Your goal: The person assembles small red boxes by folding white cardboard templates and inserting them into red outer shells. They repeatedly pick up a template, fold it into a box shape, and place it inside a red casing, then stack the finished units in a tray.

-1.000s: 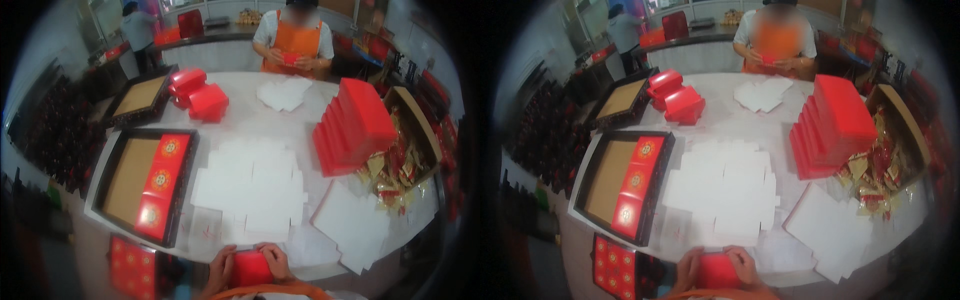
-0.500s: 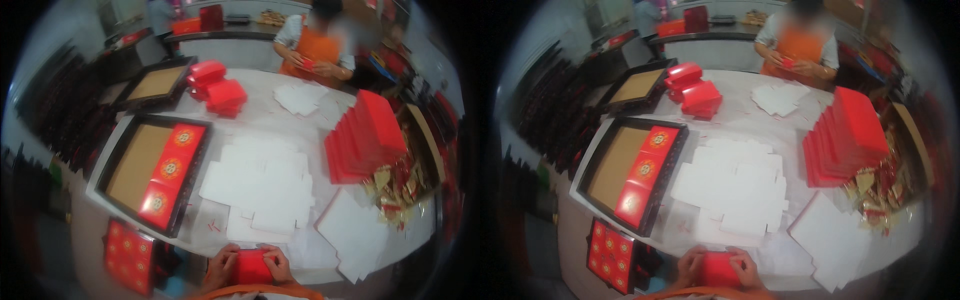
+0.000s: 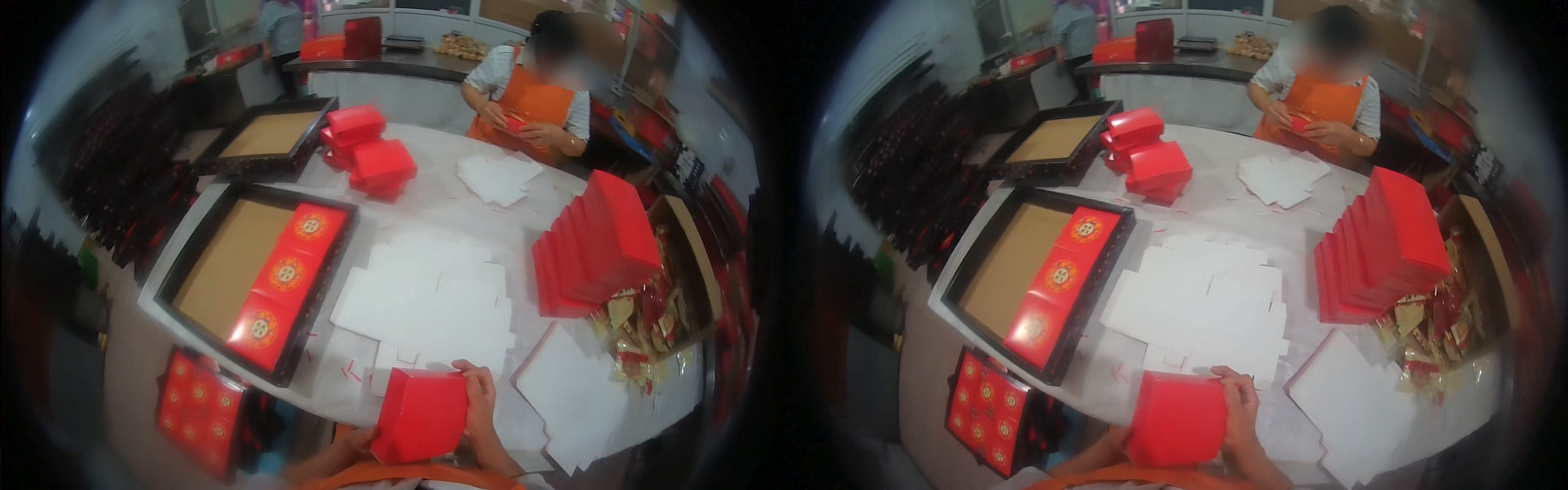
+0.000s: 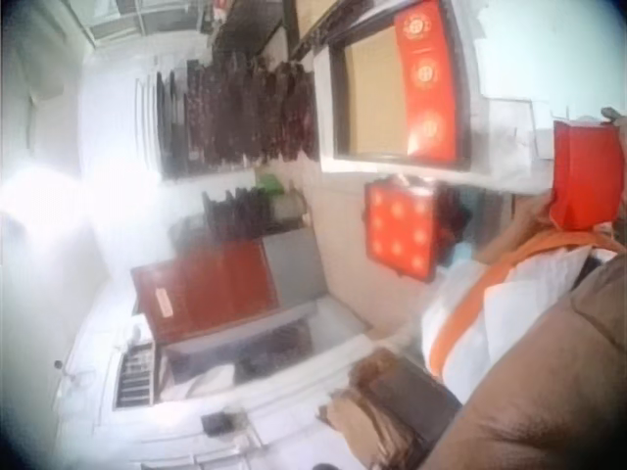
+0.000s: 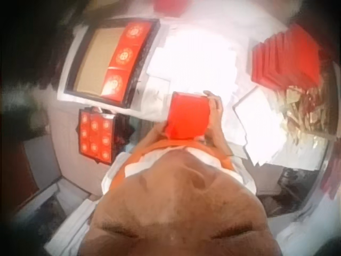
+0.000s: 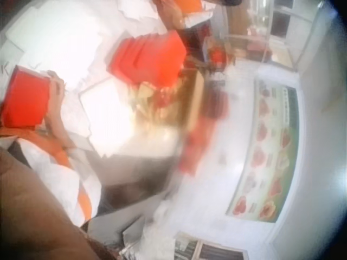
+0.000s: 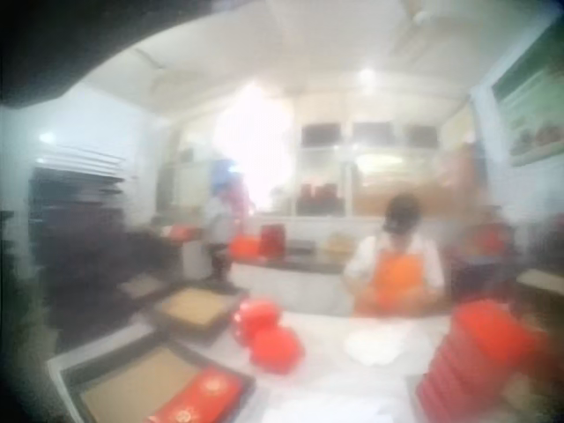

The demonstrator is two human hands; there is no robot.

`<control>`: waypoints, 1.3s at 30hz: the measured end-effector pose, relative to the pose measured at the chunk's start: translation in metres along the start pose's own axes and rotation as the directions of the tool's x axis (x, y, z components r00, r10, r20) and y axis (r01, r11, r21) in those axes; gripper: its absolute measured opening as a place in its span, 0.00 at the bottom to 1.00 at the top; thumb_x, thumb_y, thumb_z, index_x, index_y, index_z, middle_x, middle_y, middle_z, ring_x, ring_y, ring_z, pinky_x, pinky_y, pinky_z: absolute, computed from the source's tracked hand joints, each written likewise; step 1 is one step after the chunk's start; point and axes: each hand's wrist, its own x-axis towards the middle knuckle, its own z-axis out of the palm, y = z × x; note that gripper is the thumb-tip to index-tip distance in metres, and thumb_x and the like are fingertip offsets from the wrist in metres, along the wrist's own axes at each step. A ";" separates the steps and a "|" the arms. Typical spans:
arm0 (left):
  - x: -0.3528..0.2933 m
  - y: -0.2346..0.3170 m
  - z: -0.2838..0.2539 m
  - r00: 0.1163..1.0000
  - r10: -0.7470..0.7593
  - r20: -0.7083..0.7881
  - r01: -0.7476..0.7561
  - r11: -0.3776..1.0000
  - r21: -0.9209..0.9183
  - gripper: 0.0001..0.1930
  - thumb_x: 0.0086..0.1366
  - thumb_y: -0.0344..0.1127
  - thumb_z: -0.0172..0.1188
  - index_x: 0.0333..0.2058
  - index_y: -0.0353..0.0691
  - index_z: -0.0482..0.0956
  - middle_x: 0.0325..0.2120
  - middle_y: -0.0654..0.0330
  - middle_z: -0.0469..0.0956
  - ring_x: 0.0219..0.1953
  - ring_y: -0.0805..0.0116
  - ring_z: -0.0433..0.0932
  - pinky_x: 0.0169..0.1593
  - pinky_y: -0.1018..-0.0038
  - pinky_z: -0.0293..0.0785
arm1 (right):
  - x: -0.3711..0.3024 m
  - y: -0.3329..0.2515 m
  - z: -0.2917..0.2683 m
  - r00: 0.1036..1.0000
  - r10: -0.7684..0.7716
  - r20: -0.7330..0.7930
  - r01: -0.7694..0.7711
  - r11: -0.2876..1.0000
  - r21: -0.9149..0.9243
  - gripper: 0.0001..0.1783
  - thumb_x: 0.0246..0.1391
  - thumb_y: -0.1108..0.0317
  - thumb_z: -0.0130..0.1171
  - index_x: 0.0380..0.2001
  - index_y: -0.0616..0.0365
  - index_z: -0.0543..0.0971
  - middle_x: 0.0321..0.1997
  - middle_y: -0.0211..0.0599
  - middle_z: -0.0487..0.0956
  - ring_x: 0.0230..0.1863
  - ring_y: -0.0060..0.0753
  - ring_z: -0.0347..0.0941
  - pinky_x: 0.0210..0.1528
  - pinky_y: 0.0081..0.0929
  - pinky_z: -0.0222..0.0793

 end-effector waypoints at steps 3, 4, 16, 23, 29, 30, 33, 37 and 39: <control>0.003 0.000 -0.006 0.999 -0.020 0.041 0.020 1.000 -0.015 0.42 0.51 0.52 0.59 0.59 0.39 0.49 0.53 0.57 0.60 0.53 0.64 0.62 0.55 0.72 0.60 | 0.007 0.002 0.003 0.999 0.003 0.036 -0.004 1.000 0.031 0.06 0.58 0.67 0.44 0.29 0.58 0.67 0.46 0.40 0.69 0.36 0.27 0.70 0.38 0.25 0.71; 0.004 0.000 -0.008 0.999 -0.018 0.050 0.019 1.000 -0.009 0.43 0.51 0.52 0.59 0.59 0.39 0.48 0.53 0.57 0.60 0.53 0.63 0.62 0.55 0.71 0.60 | 0.007 0.004 0.002 1.000 -0.011 0.022 0.010 1.000 0.025 0.07 0.58 0.67 0.44 0.29 0.58 0.67 0.45 0.40 0.69 0.36 0.27 0.70 0.38 0.25 0.70; 0.014 -0.004 -0.003 0.995 0.003 0.102 -0.003 1.000 -0.002 0.47 0.46 0.53 0.62 0.60 0.40 0.47 0.54 0.54 0.58 0.55 0.61 0.59 0.55 0.70 0.60 | 0.015 0.005 0.011 0.996 -0.061 0.059 0.062 0.998 -0.008 0.06 0.58 0.71 0.41 0.29 0.59 0.67 0.45 0.42 0.69 0.39 0.30 0.70 0.41 0.27 0.68; 0.017 0.014 -0.006 0.989 0.112 0.092 -0.121 0.988 0.100 0.50 0.44 0.53 0.64 0.60 0.40 0.45 0.55 0.53 0.56 0.57 0.60 0.57 0.55 0.69 0.60 | 0.068 -0.025 0.027 0.974 -0.172 0.149 0.210 0.931 -0.300 0.08 0.59 0.69 0.40 0.31 0.59 0.68 0.45 0.39 0.70 0.44 0.30 0.66 0.47 0.28 0.64; 0.013 0.082 0.013 0.841 0.524 0.131 -0.419 0.480 0.771 0.52 0.41 0.54 0.65 0.60 0.41 0.44 0.55 0.51 0.55 0.58 0.59 0.55 0.55 0.68 0.60 | 0.095 -0.053 0.010 0.875 -0.381 0.298 0.482 0.737 -0.475 0.05 0.54 0.76 0.44 0.34 0.60 0.69 0.48 0.38 0.68 0.51 0.30 0.62 0.55 0.25 0.54; 0.020 0.101 0.035 0.819 0.544 0.182 -0.371 0.261 0.891 0.52 0.41 0.52 0.66 0.60 0.41 0.44 0.56 0.49 0.52 0.59 0.57 0.52 0.55 0.66 0.60 | 0.093 -0.065 -0.002 0.852 -0.428 0.302 0.524 0.682 -0.510 0.06 0.54 0.77 0.44 0.34 0.60 0.69 0.48 0.38 0.68 0.51 0.30 0.62 0.56 0.26 0.53; 0.044 0.125 0.064 0.698 0.617 0.363 -0.033 -0.479 0.877 0.49 0.37 0.45 0.68 0.57 0.38 0.52 0.55 0.40 0.50 0.55 0.46 0.54 0.52 0.59 0.62 | 0.086 -0.101 -0.034 0.781 -0.562 0.272 0.594 0.536 -0.600 0.06 0.54 0.78 0.43 0.35 0.61 0.69 0.48 0.40 0.68 0.51 0.30 0.63 0.54 0.25 0.55; 0.080 0.117 0.048 0.752 0.613 0.243 0.339 -0.675 0.655 0.45 0.35 0.47 0.69 0.53 0.37 0.61 0.53 0.37 0.52 0.54 0.36 0.52 0.53 0.55 0.58 | 0.078 -0.167 -0.074 0.613 -0.769 0.181 0.579 0.282 -0.765 0.07 0.55 0.76 0.44 0.37 0.62 0.69 0.49 0.42 0.69 0.51 0.30 0.64 0.52 0.24 0.58; 0.082 0.115 0.048 0.768 0.617 0.173 0.480 -0.732 0.484 0.45 0.38 0.51 0.68 0.55 0.38 0.60 0.54 0.39 0.52 0.57 0.34 0.47 0.54 0.52 0.56 | 0.089 -0.197 -0.105 0.457 -0.880 0.130 0.579 0.183 -0.794 0.08 0.56 0.74 0.44 0.39 0.61 0.68 0.50 0.41 0.68 0.51 0.30 0.64 0.51 0.24 0.60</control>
